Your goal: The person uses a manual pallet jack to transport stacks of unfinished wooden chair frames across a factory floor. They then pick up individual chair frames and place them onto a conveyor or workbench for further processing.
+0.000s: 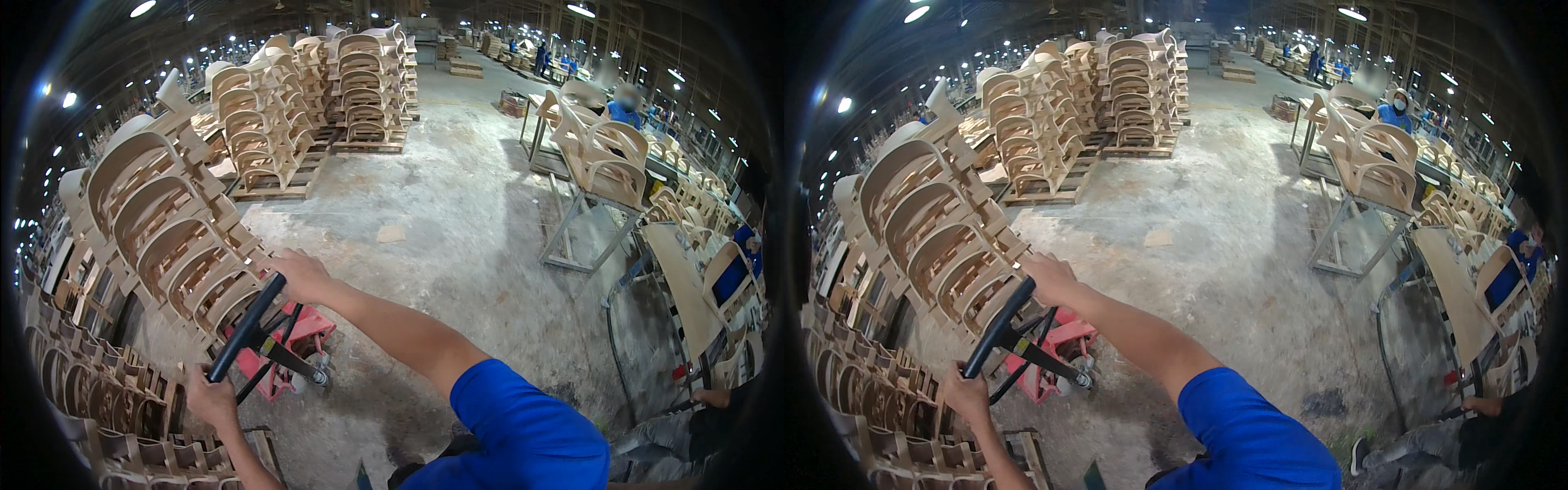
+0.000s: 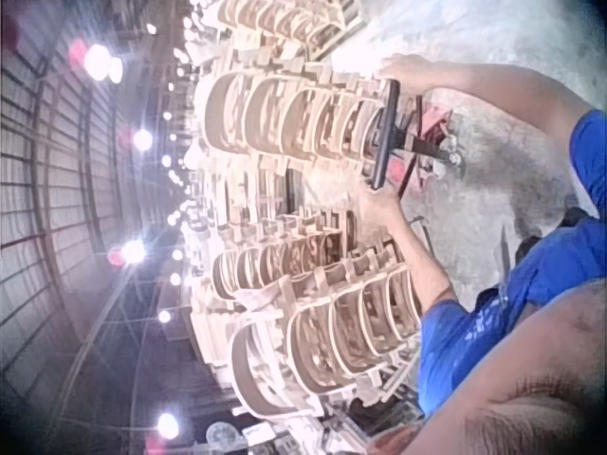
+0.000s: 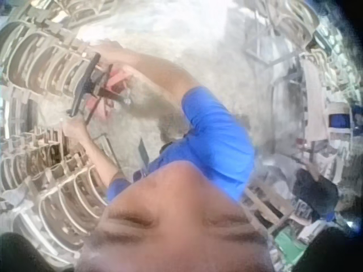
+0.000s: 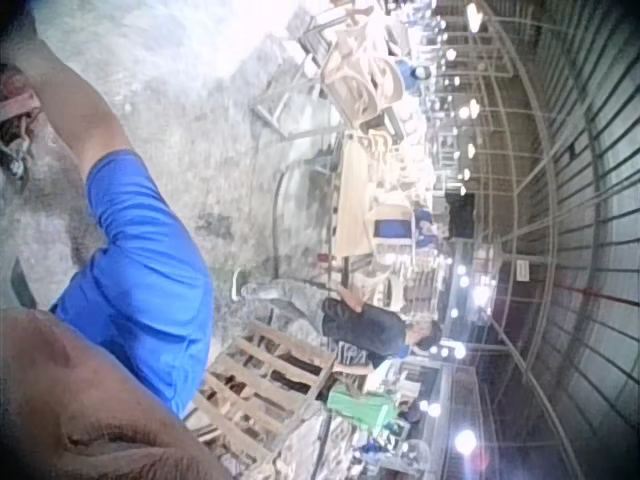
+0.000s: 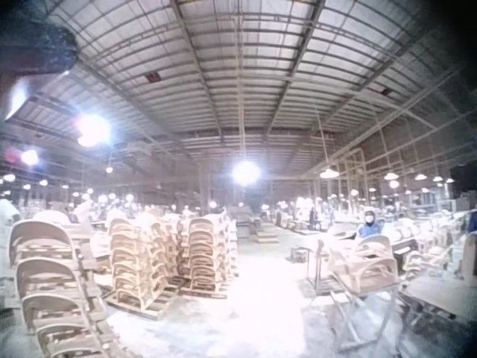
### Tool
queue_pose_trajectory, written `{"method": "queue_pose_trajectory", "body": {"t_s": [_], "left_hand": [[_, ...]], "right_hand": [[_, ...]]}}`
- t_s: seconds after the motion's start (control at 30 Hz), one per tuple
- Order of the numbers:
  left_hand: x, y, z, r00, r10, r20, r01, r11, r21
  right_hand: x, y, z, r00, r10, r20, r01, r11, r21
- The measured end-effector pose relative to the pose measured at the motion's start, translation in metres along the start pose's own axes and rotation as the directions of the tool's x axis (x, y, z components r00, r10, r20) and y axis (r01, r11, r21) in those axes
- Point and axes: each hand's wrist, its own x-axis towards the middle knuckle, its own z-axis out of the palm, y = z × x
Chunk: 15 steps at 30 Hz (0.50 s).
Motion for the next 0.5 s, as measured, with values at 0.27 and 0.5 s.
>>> {"method": "queue_pose_trajectory", "body": {"t_s": [0.27, 0.5], "left_hand": [[-0.161, 0.070, -0.055, 0.976, 0.038, 0.214, -0.060, 0.994, 0.094], [-0.347, 0.169, -0.100, 0.719, -0.017, 0.695, -0.159, 0.969, 0.188]], "right_hand": [[-0.149, 0.042, -0.059, 0.923, -0.052, 0.381, 0.179, 0.935, -0.307], [-0.354, 0.109, -0.065, 0.751, -0.158, 0.641, 0.368, 0.907, -0.207]]}}
